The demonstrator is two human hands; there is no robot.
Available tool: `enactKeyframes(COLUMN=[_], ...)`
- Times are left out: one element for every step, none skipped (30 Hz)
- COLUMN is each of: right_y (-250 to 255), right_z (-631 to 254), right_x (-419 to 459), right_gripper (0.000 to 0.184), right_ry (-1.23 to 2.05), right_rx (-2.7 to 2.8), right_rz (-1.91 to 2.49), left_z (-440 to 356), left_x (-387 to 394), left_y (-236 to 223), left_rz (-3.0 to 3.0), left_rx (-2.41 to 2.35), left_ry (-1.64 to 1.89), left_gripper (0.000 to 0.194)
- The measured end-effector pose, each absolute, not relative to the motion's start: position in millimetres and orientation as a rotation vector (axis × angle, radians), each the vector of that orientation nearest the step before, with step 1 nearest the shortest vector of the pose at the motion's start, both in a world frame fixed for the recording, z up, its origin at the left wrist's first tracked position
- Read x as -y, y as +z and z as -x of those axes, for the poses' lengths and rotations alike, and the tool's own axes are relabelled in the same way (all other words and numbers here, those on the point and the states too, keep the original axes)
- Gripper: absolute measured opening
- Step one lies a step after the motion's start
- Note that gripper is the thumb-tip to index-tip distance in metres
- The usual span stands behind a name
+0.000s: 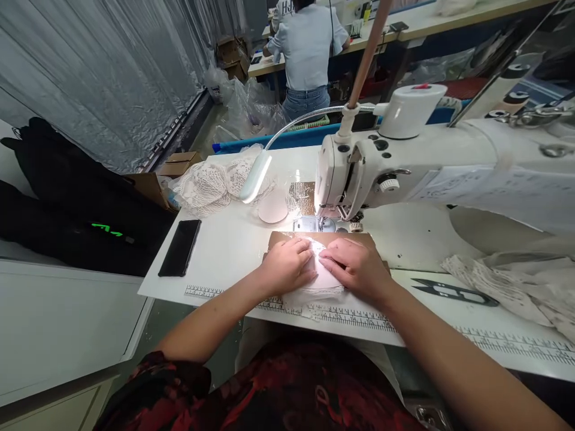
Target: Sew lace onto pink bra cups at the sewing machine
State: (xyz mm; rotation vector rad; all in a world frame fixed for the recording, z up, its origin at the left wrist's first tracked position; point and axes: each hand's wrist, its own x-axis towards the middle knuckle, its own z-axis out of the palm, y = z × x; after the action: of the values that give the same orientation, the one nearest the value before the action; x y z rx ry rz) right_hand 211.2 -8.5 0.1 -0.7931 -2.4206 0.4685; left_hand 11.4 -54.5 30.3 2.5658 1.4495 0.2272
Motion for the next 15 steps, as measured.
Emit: enactKeyframes(right_y=[0, -1, -1, -2, -2, -3, -4, -5, -6, -6, -7, -7, -6, -6, -5], right_z=[-211, -210, -210, -210, -210, -210, -209, -209, -209, -208, -207, -206, -205, -204, -203], right_x=[8, 8, 8, 7, 7, 6, 6, 5, 5, 4, 4, 3, 3, 2, 2], right_gripper=[0.024, 0.025, 0.025, 0.026, 0.026, 0.027, 0.028, 0.029, 0.03, 0.032, 0.033, 0.033, 0.033, 0.032, 0.031], right_ry=[0.429, 0.391, 0.353, 0.319, 0.291, 0.269, 0.255, 0.244, 0.234, 0.222, 0.205, 0.187, 0.169, 0.153, 0.139], right_rx=[2.451, 2.473, 2.488, 2.497, 2.502, 2.506, 2.512, 2.52, 2.528, 2.537, 2.545, 2.552, 2.557, 2.561, 2.567], right_rz=[0.836, 0.892, 0.954, 1.016, 1.069, 1.113, 1.146, 1.169, 1.187, 1.201, 1.211, 1.218, 1.223, 1.229, 1.238], left_z=[-12, -12, -12, -12, -11, -11, -10, -9, -8, -7, -6, -5, -3, -2, 0], left_x=[52, 49, 46, 42, 38, 34, 30, 27, 24, 22, 20, 18, 16, 15, 13], left_y=[26, 23, 20, 19, 19, 20, 21, 23, 24, 24, 24, 23, 22, 20, 19], left_rz=[-2.603, -2.644, -2.676, -2.7, -2.715, -2.723, -2.725, -2.725, -2.725, -2.725, -2.724, -2.723, -2.723, -2.725, -2.73], left_rx=[-1.428, -1.39, -1.346, -1.305, -1.273, -1.254, -1.244, -1.239, -1.236, -1.235, -1.236, -1.234, -1.231, -1.223, -1.21], left_ry=[0.203, 0.194, 0.186, 0.171, 0.15, 0.125, 0.103, 0.09, 0.088, 0.099, 0.117, 0.137, 0.155, 0.171, 0.181], left_gripper=[0.042, 0.044, 0.046, 0.047, 0.048, 0.049, 0.05, 0.051, 0.052, 0.053, 0.054, 0.054, 0.055, 0.056, 0.056])
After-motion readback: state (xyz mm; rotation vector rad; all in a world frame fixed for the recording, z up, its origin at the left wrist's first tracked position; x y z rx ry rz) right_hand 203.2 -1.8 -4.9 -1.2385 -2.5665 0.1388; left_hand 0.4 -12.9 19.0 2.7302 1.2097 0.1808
